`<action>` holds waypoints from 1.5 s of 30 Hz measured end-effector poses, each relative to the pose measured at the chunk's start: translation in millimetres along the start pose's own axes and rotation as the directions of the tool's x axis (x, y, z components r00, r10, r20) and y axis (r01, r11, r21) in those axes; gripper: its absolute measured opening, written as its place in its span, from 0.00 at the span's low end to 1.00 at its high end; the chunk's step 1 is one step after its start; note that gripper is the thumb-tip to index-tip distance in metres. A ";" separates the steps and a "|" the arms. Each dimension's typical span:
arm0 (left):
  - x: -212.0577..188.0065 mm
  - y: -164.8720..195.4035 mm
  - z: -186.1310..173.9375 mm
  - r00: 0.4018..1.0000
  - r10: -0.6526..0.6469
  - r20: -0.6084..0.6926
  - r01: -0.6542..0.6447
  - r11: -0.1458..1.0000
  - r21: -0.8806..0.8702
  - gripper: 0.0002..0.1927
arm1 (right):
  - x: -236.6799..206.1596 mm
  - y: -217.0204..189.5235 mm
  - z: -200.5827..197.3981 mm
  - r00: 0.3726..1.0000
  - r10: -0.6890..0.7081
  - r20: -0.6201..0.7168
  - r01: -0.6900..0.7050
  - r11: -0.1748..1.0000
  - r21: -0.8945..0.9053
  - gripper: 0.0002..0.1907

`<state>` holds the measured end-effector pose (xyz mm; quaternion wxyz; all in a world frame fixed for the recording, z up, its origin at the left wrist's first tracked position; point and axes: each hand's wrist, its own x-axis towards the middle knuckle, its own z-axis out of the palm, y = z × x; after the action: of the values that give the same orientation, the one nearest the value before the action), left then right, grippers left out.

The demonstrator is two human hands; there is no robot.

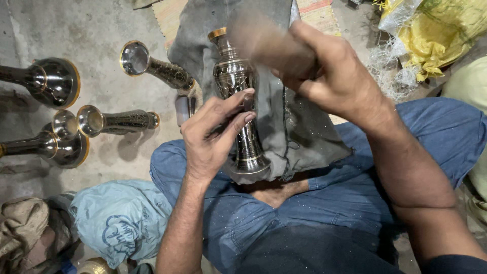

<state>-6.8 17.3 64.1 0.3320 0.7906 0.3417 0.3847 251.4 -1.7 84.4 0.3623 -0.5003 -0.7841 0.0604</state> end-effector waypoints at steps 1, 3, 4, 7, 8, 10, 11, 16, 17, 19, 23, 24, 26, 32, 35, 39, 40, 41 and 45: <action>-0.1 -0.2 -0.5 1.000 0.004 0.002 -0.004 1.000 -0.016 0.12 | 0.7 -2.0 -2.2 0.999 -0.031 0.010 0.031 0.999 -0.023 0.20; -0.2 -0.3 -0.8 1.000 0.027 0.005 -0.027 0.999 -0.023 0.11 | 3.4 -6.1 -5.2 0.999 -0.047 0.002 0.047 0.991 -0.124 0.19; 0.1 -0.4 -0.9 0.999 0.046 0.006 -0.046 0.999 -0.012 0.11 | 5.5 -7.8 -5.7 0.999 -0.035 -0.016 0.031 0.979 -0.199 0.17; -0.8 0.6 -0.8 0.999 -0.030 0.018 0.031 0.999 -0.043 0.15 | 7.7 -12.7 -10.6 0.982 0.177 0.068 -0.188 0.953 0.239 0.19; -0.5 0.5 -0.5 0.997 -0.071 0.027 0.073 0.995 -0.065 0.18 | 8.1 -13.5 -12.5 0.956 0.248 0.154 -0.292 0.836 0.466 0.22; 0.3 0.0 -1.6 0.999 0.042 0.015 -0.042 0.998 -0.039 0.16 | 8.2 -16.2 -12.8 0.999 0.049 0.022 -0.046 0.994 -0.102 0.21; 0.1 -0.1 -2.0 0.995 0.096 0.014 -0.096 0.995 -0.027 0.15 | 8.1 -17.3 -12.7 0.998 -0.069 0.011 0.068 0.918 -0.390 0.22; -0.9 -2.3 -2.3 0.999 0.001 0.033 0.002 0.995 -0.096 0.17 | 6.0 -18.9 -10.2 0.997 0.060 0.042 -0.054 0.989 -0.141 0.25; -0.7 -3.5 -2.6 0.999 0.022 0.029 -0.019 0.996 -0.092 0.16 | 5.1 -18.6 -10.0 0.997 -0.045 0.064 0.069 0.899 -0.431 0.25; -1.9 -5.2 -3.3 0.998 -0.036 0.055 0.042 0.994 -0.101 0.18 | 3.0 -17.6 -9.6 0.997 -0.053 0.060 0.071 0.925 -0.373 0.26; -2.9 -10.2 -3.2 0.999 0.041 0.010 -0.039 0.991 -0.130 0.12 | 0.7 -13.7 -8.5 0.996 -0.075 0.055 0.087 0.964 -0.253 0.27; -2.5 -11.6 -3.6 0.999 0.030 0.023 -0.027 0.991 -0.128 0.12 | 1.0 -12.5 -8.2 0.998 -0.041 0.044 0.049 0.981 -0.185 0.26; -3.8 -12.7 -4.7 0.999 -0.006 0.048 0.011 0.992 -0.122 0.11 | 1.2 -11.4 -7.6 0.999 0.028 0.040 -0.027 0.999 -0.035 0.24; -3.7 -12.2 -4.0 0.999 -0.031 0.034 0.034 0.994 -0.102 0.11 | 2.9 -16.7 -8.8 1.000 0.021 -0.011 -0.023 0.969 -0.247 0.20; -2.5 -11.5 -3.9 0.997 -0.057 0.059 0.068 0.974 -0.214 0.16 | 5.7 -20.4 -11.4 0.910 0.348 0.226 -0.409 0.843 0.349 0.17; -1.8 -12.6 -5.1 0.998 -0.003 0.064 0.011 0.991 -0.132 0.15 | 7.8 -26.1 -13.5 0.989 0.138 0.058 -0.133 0.987 -0.086 0.20; -2.0 -13.1 -4.7 0.997 -0.035 0.069 0.046 0.986 -0.163 0.17 | 8.7 -26.2 -14.4 0.962 0.250 0.110 -0.267 0.945 0.186 0.19; -2.6 -13.5 -4.4 0.995 -0.064 0.074 0.078 0.978 -0.194 0.19 | 9.1 -26.6 -14.8 0.922 0.336 0.191 -0.387 0.814 0.434 0.18; -3.6 -15.1 -3.6 0.998 -0.002 0.058 0.009 0.993 -0.121 0.17 | 7.1 -26.8 -16.1 0.992 0.117 0.052 -0.106 0.977 -0.185 0.21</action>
<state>-15.8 23.6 52.6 0.3901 0.7788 0.3102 0.3809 239.9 -13.2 112.0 0.2866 -0.5724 -0.7679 0.0245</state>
